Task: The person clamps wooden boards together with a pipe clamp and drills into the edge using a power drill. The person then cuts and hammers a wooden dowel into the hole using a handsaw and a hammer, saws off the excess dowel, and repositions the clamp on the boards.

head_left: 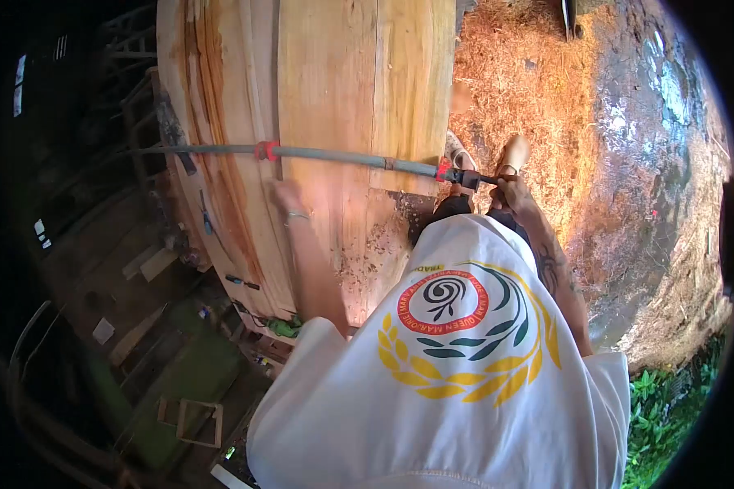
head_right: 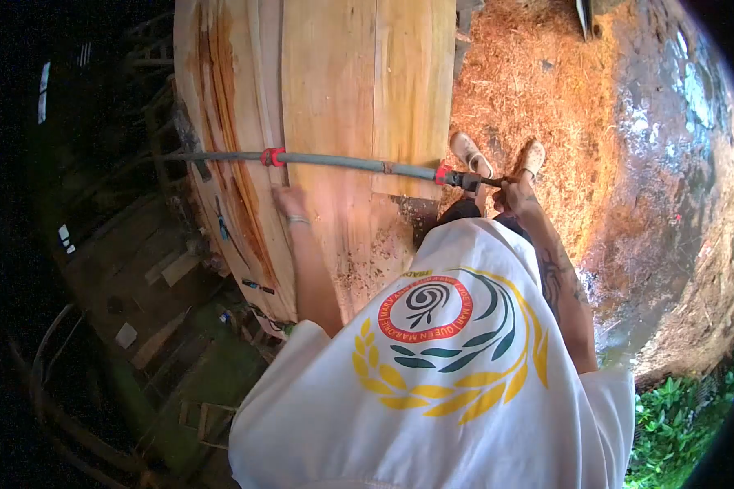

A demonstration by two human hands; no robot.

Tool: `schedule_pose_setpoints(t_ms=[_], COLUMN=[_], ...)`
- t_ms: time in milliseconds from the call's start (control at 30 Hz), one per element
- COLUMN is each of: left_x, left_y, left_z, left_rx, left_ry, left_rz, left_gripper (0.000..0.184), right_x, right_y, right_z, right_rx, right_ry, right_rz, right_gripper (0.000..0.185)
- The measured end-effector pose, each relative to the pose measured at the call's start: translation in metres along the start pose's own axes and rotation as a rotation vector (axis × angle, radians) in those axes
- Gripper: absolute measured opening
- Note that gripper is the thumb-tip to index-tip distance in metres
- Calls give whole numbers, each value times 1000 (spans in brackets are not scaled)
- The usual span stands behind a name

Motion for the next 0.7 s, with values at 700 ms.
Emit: schedule_pose_setpoints(t_ms=[700], left_x=[-99], left_y=[50], left_z=[-73], left_rx=[-126], left_ry=[-4], left_rz=[42], left_gripper=[29], right_x=[-7], right_y=[-8], right_z=[-11], right_rx=[-146], right_ry=[-27], right_rz=[173], right_gripper=[33])
Point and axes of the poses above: each hand's wrist, its own z-axis away from the middle knuckle, its own y-axis out of the palm, x = y × z, the point moved 2 cm from there along -z, towards the middle knuckle, and after that the axes turned 8 degrees about -z, right-handed, at the moved point
